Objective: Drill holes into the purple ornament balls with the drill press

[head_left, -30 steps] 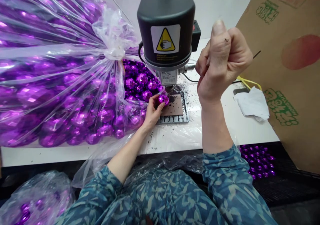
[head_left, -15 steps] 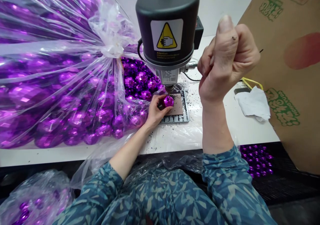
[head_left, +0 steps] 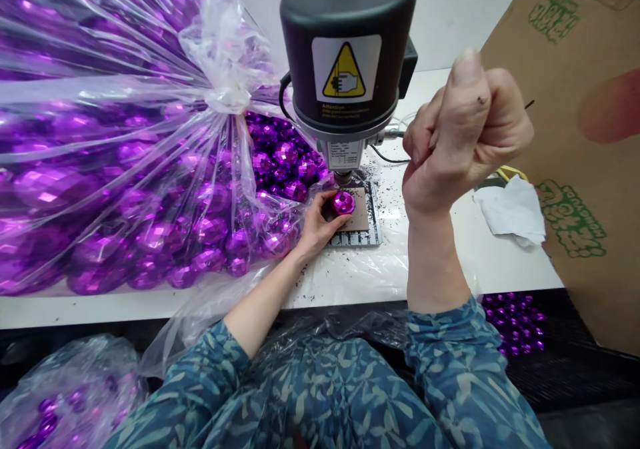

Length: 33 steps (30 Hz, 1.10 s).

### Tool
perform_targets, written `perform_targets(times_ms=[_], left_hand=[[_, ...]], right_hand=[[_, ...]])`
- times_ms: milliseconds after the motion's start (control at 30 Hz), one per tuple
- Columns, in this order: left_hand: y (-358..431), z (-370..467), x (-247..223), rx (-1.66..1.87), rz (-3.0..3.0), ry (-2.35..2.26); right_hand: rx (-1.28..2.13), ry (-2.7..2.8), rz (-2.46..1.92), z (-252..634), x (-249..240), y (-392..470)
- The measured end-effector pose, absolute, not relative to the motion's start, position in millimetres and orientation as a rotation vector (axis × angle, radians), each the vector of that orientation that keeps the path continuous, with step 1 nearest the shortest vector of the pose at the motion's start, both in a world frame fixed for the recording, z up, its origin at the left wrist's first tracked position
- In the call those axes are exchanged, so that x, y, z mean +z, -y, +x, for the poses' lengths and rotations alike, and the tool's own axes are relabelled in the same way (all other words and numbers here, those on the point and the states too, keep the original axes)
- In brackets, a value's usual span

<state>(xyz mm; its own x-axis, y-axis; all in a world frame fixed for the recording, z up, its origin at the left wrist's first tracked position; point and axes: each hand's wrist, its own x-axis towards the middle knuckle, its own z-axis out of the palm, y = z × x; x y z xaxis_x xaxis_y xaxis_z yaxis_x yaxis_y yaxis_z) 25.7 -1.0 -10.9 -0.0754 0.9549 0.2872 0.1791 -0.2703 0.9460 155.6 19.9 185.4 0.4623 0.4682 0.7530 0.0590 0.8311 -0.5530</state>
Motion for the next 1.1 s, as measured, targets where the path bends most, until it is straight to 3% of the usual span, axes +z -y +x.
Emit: perform_targets(times_ms=[900, 1100], left_hand=[[1.8, 29.6, -8.5, 1.454, 1.479, -1.228], [0.4, 30.0, -7.9, 1.438, 1.490, -1.251]], right_hand=[[0.153, 1.067, -0.235, 168.0, 118.6, -35.5], [0.146, 1.097, -0.233, 166.0, 138.6, -30.8]])
